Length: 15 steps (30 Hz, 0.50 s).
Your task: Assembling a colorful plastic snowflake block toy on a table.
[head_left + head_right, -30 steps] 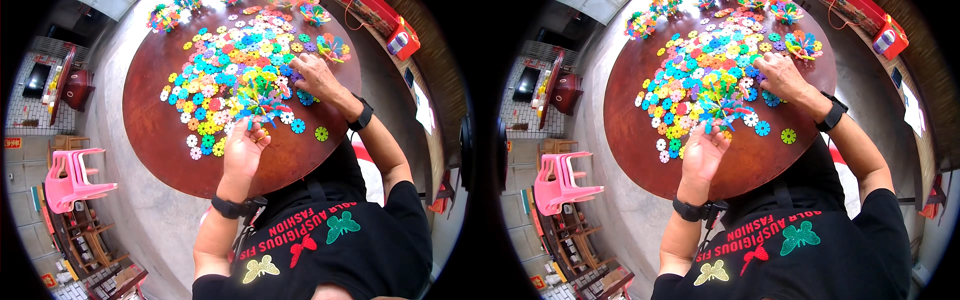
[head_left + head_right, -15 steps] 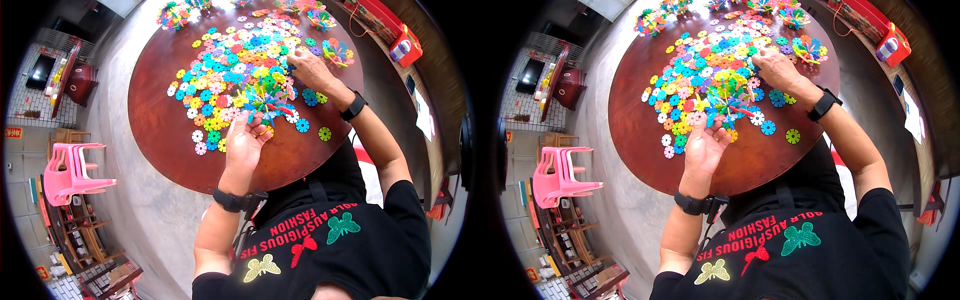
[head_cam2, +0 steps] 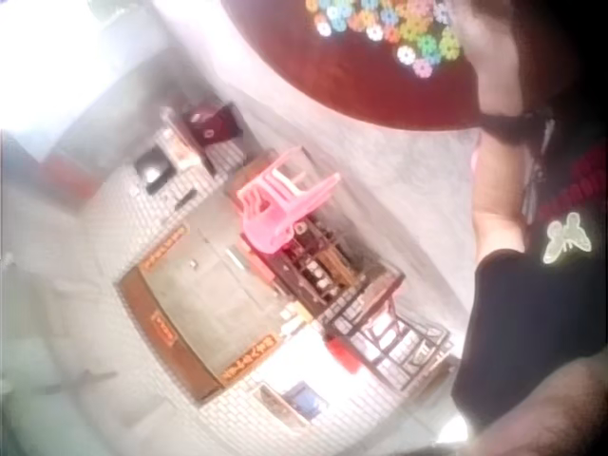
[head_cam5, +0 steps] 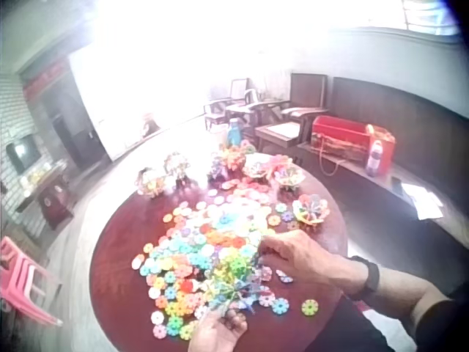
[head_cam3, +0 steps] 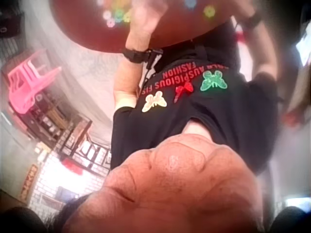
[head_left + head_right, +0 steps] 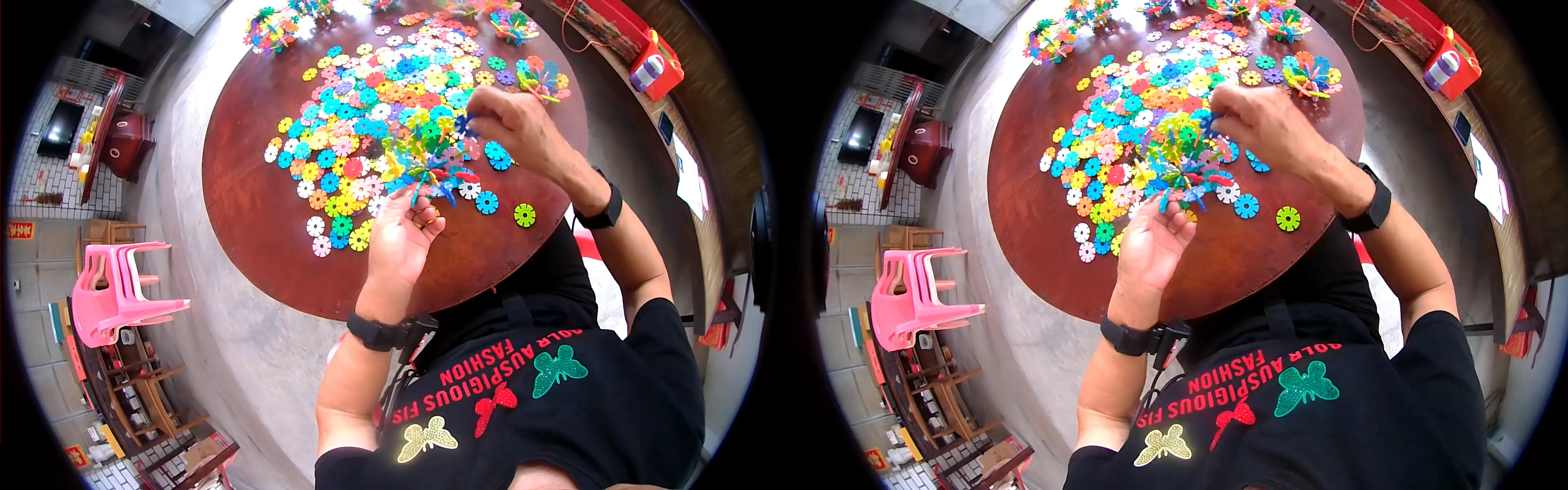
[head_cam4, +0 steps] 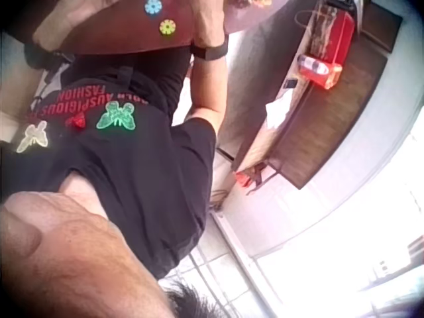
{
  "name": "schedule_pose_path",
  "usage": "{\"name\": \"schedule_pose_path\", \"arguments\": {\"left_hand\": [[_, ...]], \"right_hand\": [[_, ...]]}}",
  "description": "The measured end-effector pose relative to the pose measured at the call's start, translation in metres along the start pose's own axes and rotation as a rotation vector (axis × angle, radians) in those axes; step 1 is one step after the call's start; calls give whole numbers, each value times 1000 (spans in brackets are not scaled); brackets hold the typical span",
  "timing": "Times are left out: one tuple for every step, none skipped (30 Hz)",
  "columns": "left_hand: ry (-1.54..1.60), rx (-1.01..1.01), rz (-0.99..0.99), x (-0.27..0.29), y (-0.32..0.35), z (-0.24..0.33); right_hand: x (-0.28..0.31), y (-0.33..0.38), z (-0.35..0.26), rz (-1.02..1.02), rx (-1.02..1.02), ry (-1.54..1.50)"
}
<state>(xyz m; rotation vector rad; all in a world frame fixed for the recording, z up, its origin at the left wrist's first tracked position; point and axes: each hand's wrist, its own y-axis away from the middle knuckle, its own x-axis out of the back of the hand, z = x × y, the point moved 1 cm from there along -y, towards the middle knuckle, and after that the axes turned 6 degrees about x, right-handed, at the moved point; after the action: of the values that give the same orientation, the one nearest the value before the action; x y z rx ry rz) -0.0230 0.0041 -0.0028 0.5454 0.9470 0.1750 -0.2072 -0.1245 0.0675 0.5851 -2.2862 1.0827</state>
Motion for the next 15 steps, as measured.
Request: {"name": "schedule_pose_path", "arguments": {"left_hand": [[-7, -18, -8, 1, 0, 3], [-13, -36, -15, 3, 0, 5], [-11, -40, -15, 5, 0, 6], [15, -31, -13, 6, -2, 6], [39, -21, -13, 5, -3, 6], [86, -11, 7, 2, -3, 6], [85, -11, 5, 4, -3, 6], [113, 0, -17, 6, -4, 6], [141, 12, -39, 8, -5, 7], [139, 12, -39, 10, -5, 7], [167, 13, -40, 11, -5, 7], [194, 13, -41, 12, -6, 6], [192, 13, -44, 12, -6, 7], [207, 7, -46, 13, -7, 7], [222, 1, -49, 13, -7, 8]], "right_hand": [[2, 0, 12, 0, -41, 96], [4, 1, 21, -15, -78, 168], [6, 2, 29, -30, -115, 240], [6, 5, 39, -77, -147, 326], [6, 8, 50, -74, -147, 331], [4, 11, 61, -143, -122, 375], [0, 11, 64, -212, -95, 414], [-4, 11, 66, -264, -89, 461], [-8, 9, 68, -261, -90, 463], [-12, 3, 68, -235, -94, 456], [-17, -3, 68, -209, -97, 450], [-22, -8, 73, -198, -67, 466], [-26, -14, 78, -196, -67, 467], [-31, -19, 82, -219, -41, 482], [-35, -23, 86, -243, -15, 497]]}}
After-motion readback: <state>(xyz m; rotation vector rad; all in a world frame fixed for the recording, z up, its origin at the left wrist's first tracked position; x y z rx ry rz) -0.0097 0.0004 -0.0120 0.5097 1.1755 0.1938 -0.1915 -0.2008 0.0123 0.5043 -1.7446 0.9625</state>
